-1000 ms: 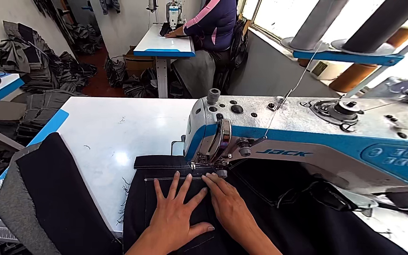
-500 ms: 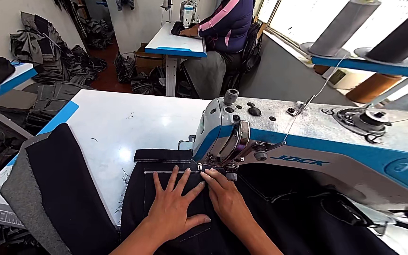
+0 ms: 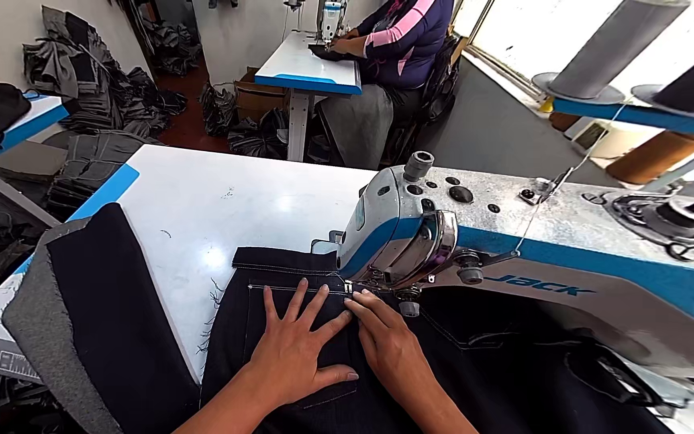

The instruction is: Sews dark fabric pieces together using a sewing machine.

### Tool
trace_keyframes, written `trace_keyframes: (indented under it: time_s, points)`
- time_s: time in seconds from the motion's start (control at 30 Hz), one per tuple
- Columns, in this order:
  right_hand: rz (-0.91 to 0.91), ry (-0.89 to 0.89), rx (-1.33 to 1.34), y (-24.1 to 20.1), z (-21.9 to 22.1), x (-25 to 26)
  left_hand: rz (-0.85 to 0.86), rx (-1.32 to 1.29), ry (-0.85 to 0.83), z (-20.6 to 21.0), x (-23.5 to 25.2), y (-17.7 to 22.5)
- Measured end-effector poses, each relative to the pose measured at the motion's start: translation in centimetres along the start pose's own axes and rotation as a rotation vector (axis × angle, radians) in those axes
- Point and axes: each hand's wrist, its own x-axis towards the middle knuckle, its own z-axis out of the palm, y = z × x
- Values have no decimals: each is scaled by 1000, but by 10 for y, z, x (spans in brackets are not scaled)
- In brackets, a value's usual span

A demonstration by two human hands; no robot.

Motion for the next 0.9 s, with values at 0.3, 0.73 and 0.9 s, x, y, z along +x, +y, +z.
trace_keyframes:
  time_s: [0.3,0.73,0.9]
  points:
    - [17,-2,-21,-1,1,0,21,2,-24,-2,2,-2]
    - [0,9,-20,-1,1,0,15,-19,-24,-2,1,-2]
    - [-10,6,-36,-1,1,1,12,-36,-68,-6,1,-1]
